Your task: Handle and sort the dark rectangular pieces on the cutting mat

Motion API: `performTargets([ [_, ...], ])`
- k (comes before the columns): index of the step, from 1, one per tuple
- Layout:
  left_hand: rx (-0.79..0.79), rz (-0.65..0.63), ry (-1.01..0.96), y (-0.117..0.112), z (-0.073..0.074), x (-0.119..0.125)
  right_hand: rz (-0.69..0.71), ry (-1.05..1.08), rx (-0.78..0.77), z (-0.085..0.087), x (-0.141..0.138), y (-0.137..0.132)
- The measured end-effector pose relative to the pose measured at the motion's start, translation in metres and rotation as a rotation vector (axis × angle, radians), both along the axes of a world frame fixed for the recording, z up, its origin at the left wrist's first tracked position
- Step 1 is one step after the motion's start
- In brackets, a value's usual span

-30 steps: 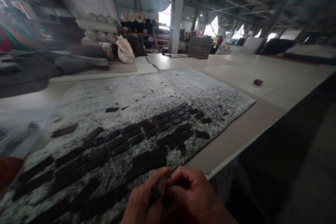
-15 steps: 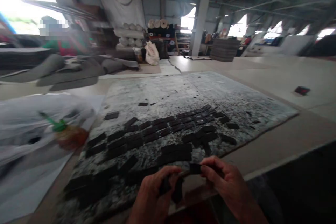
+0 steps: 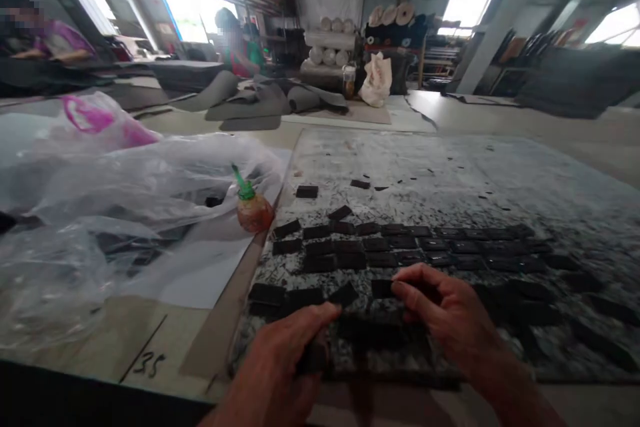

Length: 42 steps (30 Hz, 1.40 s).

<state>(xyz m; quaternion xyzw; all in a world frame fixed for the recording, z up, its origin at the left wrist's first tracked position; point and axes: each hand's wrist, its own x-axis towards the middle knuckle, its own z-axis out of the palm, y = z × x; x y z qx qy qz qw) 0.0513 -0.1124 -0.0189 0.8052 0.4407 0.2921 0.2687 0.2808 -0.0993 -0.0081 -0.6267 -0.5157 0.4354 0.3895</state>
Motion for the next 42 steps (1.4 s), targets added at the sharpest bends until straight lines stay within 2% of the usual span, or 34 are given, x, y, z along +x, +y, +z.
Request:
performTargets([
  [3, 0.005, -0.023, 0.116, 0.009, 0.006, -0.022, 0.051, -0.076, -0.005, 0.0, -0.014, 0.019],
  [7, 0.025, -0.082, 0.295, 0.024, 0.018, -0.035, -0.002, -0.196, 0.012, -0.003, -0.015, 0.035],
  [11, 0.009, -0.237, 0.477, 0.044, 0.032, -0.032, -0.063, -0.211, 0.002, -0.002, -0.012, 0.046],
  [17, -0.008, -0.388, 0.572, 0.07, 0.045, -0.011, -0.004, -0.329, 0.01, 0.005, -0.023, 0.065],
  [20, 0.005, -0.441, 0.584, 0.079, 0.043, -0.004, 0.008, -0.349, 0.017, 0.0, -0.029, 0.072],
  [23, 0.021, -0.438, 0.601, 0.086, 0.036, -0.001, -0.009, -0.409, 0.036, -0.009, -0.032, 0.075],
  [26, -0.029, -0.463, 0.638, 0.093, 0.03, 0.0, -0.03, -0.464, 0.089, -0.016, -0.034, 0.076],
  [35, -0.102, -0.454, 0.44, 0.099, 0.014, -0.002, -0.054, -0.532, 0.186, -0.022, -0.036, 0.074],
  [38, -0.1, -0.425, 0.49, 0.1, 0.01, -0.001, -0.059, -0.552, 0.193, -0.022, -0.036, 0.075],
  [42, -0.122, -0.47, 0.631, 0.105, 0.009, 0.004, -0.066, -0.558, 0.202, -0.022, -0.036, 0.076],
])
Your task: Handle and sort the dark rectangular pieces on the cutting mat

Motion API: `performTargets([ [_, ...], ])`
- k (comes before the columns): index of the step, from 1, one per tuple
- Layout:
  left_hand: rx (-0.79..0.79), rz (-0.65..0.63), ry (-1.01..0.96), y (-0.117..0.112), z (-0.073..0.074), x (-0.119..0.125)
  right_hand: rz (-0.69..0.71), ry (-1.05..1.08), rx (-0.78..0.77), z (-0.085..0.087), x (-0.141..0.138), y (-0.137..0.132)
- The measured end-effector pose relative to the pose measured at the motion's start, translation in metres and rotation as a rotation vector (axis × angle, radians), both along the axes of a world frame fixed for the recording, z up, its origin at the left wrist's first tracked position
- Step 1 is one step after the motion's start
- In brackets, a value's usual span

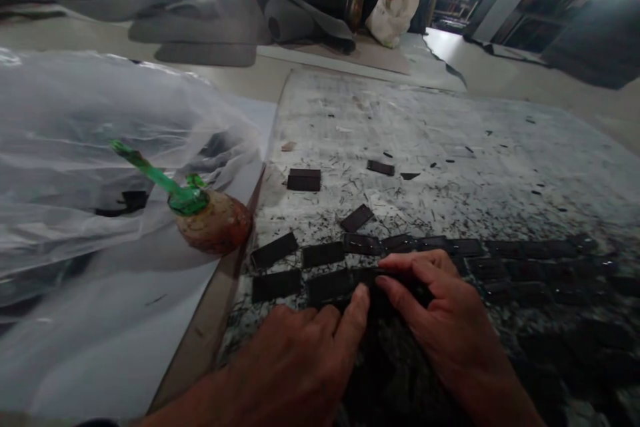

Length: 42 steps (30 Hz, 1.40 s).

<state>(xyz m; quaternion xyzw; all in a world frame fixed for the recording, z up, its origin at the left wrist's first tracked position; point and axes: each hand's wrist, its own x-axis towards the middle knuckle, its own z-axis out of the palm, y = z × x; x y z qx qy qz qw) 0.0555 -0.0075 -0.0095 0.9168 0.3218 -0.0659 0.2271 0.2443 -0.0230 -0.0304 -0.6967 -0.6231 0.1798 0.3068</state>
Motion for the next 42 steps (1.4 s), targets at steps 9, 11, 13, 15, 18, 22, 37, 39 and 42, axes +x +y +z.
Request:
performTargets([
  [9, -0.106, -0.055, 0.128, 0.005, 0.013, 0.005, -0.008, 0.0, 0.001, 0.003, -0.003, -0.001],
  [11, -0.092, -0.049, 0.115, 0.005, 0.011, 0.005, -0.005, -0.005, 0.006, 0.003, -0.003, -0.001],
  [13, -0.068, -0.03, 0.085, 0.003, 0.008, 0.004, 0.003, -0.015, 0.007, 0.003, -0.003, -0.001],
  [15, -0.035, -0.004, 0.064, 0.001, 0.004, 0.002, 0.012, -0.032, 0.003, 0.003, -0.004, -0.002],
  [18, -0.013, 0.008, 0.068, 0.0, 0.001, 0.0, 0.032, -0.067, 0.02, 0.004, -0.004, -0.002],
  [22, -0.043, -0.001, 0.099, 0.002, 0.001, 0.002, 0.041, -0.16, 0.15, 0.012, 0.003, -0.002],
  [37, 0.015, -0.038, 0.091, 0.001, -0.01, -0.002, 0.175, -0.395, 0.381, 0.0, -0.006, -0.036],
  [39, 0.029, -0.049, 0.084, 0.001, -0.012, -0.001, 0.151, -0.391, 0.364, -0.004, -0.008, -0.035],
  [42, 0.059, -0.05, 0.072, 0.0, -0.016, -0.003, 0.138, -0.436, 0.336, -0.008, -0.008, -0.035],
])
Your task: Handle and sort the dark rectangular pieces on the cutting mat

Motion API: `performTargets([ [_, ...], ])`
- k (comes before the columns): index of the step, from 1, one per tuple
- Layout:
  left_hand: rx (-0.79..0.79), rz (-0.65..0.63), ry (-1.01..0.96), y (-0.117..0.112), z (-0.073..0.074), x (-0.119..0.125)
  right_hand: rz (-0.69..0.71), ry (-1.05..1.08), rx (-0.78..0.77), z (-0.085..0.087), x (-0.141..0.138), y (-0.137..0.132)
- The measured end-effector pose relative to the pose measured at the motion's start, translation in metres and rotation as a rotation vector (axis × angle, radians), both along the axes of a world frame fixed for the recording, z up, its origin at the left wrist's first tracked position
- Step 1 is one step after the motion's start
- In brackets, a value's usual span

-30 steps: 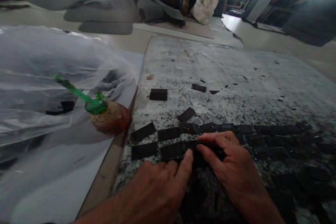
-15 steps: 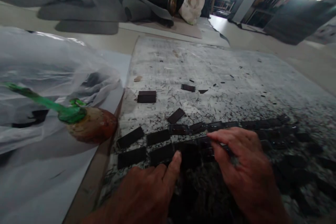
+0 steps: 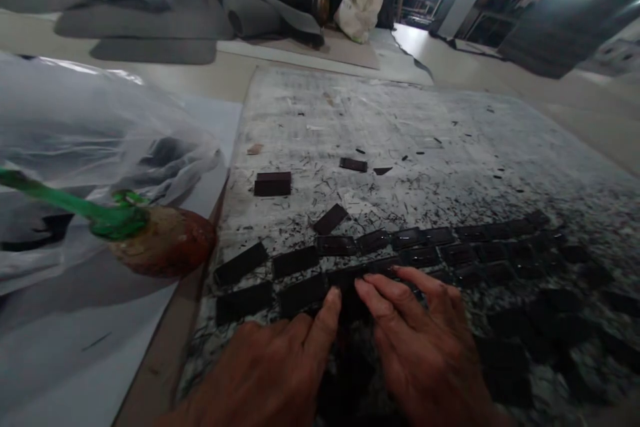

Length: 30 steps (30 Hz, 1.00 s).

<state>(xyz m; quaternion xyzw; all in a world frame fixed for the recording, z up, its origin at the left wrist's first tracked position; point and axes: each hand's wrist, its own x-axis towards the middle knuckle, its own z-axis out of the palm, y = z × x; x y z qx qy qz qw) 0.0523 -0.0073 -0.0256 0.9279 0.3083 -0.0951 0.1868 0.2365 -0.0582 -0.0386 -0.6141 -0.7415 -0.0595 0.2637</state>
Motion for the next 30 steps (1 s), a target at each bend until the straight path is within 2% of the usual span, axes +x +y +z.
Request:
performTargets([
  [5, 0.006, 0.003, 0.002, -0.001, -0.002, -0.002, -0.004, -0.088, -0.015, -0.002, 0.002, 0.001],
  [12, -0.06, 0.045, 0.084, 0.002, 0.013, 0.006, -0.004, -0.119, -0.086, 0.004, -0.002, 0.004],
  [19, -0.102, 0.147, 0.03, 0.002, 0.014, 0.006, 0.006, -0.252, -0.05, 0.008, -0.01, 0.009],
  [22, -0.111, 0.177, 0.059, 0.004, 0.02, 0.009, -0.012, -0.269, -0.048, 0.009, -0.013, 0.009],
  [26, -0.118, 0.178, 0.102, 0.002, 0.03, 0.01, -0.027, -0.268, -0.051, 0.008, -0.014, 0.006],
  [30, -0.068, 0.146, 0.041, -0.005, 0.034, 0.004, 0.003, -0.269, -0.072, 0.008, -0.014, 0.003],
])
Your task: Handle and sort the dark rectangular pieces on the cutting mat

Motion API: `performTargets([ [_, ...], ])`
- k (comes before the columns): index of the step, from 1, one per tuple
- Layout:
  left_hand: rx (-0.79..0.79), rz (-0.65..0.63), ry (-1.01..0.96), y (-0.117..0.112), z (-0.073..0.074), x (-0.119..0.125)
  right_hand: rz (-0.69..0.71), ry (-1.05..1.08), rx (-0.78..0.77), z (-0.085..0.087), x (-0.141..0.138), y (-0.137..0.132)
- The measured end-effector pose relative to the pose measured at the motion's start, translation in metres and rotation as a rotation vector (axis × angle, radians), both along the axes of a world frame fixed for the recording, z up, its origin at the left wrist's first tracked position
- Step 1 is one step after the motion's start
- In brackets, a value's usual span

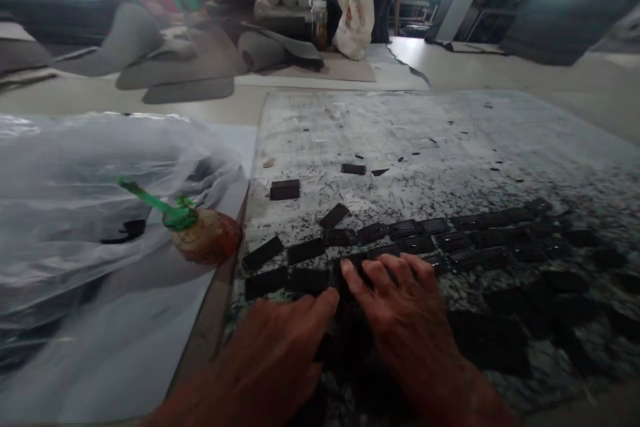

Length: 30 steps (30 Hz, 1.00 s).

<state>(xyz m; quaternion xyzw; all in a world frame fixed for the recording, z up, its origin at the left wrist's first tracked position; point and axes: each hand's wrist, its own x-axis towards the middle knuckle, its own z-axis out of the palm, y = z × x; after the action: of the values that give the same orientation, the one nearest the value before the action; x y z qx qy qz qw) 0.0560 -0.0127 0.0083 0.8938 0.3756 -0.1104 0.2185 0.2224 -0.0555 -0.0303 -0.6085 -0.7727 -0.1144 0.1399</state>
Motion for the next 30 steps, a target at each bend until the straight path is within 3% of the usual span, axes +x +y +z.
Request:
performTargets([
  [6, 0.101, 0.043, -0.209, -0.003, -0.003, -0.011, 0.024, -0.028, -0.029, 0.004, -0.001, 0.001],
  [12, 0.063, 0.248, -0.428, 0.011, 0.002, -0.018, 0.045, -0.041, -0.073, 0.007, -0.001, 0.001],
  [18, 0.006, 0.392, -0.497, 0.005, 0.001, -0.028, 0.047, 0.055, -0.105, 0.012, 0.011, -0.002],
  [22, -0.036, 0.473, -0.533, 0.002, 0.007, -0.023, 0.034, 0.163, -0.074, 0.013, 0.017, -0.004],
  [30, -0.118, 0.515, -0.638, 0.003, 0.01, -0.001, -0.029, 0.33, 0.106, 0.017, 0.018, -0.002],
])
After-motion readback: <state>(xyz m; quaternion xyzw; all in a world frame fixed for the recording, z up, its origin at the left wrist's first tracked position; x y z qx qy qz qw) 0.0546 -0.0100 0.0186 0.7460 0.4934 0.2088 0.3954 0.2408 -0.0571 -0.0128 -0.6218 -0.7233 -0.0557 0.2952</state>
